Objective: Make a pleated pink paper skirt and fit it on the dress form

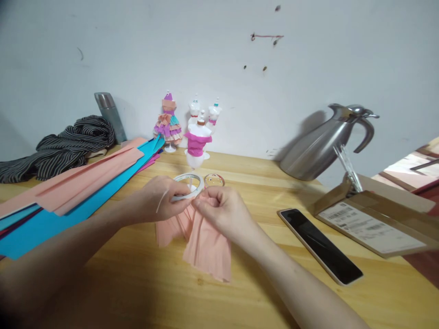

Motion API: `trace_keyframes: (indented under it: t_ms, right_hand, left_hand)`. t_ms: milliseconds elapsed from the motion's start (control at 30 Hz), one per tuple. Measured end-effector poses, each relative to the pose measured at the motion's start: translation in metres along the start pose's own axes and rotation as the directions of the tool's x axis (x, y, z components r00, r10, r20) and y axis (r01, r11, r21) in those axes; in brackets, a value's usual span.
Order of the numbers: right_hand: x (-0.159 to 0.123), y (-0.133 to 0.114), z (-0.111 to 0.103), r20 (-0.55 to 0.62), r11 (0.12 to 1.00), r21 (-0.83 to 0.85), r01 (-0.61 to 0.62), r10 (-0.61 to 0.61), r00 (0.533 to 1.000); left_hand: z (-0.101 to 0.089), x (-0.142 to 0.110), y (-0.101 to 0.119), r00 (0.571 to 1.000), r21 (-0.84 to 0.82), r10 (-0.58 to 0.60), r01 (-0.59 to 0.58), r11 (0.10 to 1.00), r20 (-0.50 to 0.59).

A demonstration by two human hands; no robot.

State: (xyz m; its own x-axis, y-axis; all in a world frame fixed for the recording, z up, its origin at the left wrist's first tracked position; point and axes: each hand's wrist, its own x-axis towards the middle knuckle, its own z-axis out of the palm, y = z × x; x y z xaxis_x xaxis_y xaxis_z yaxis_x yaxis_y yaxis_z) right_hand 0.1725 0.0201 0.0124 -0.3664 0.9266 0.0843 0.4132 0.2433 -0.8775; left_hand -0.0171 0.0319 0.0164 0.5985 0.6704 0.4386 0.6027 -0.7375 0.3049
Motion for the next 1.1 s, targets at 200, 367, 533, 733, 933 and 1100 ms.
trace_keyframes:
  t_ms: [200, 367, 533, 733, 933, 1100]
  right_hand:
    - [-0.005, -0.005, -0.034, 0.079, 0.993, 0.01, 0.119, -0.12, 0.99]
    - [-0.01, -0.01, -0.045, 0.153, 0.98, -0.127, 0.15, -0.13, 0.98]
    - [-0.013, -0.015, -0.03, 0.155, 0.951, -0.233, 0.203, -0.17, 0.973]
    - [-0.011, -0.015, -0.019, 0.074, 0.962, -0.224, 0.154, -0.141, 0.987]
    - [-0.011, -0.015, -0.016, 0.058, 0.971, -0.215, 0.108, -0.098, 0.994]
    - [-0.012, -0.015, -0.016, 0.05, 0.96, -0.25, 0.123, -0.114, 0.992]
  left_hand:
    - [-0.019, 0.004, -0.009, 0.971, -0.222, 0.067, -0.015, 0.975, 0.228]
    - [-0.03, 0.004, -0.016, 0.916, -0.376, 0.127, 0.027, 0.926, 0.381]
    - [-0.032, 0.003, -0.017, 0.91, -0.429, 0.16, 0.022, 0.903, 0.383]
    - [-0.028, 0.003, -0.014, 0.913, -0.392, 0.197, -0.044, 0.919, 0.357]
    - [-0.026, 0.002, -0.009, 0.922, -0.345, 0.194, -0.071, 0.936, 0.335]
    - [-0.025, 0.002, -0.007, 0.929, -0.324, 0.184, -0.075, 0.943, 0.321]
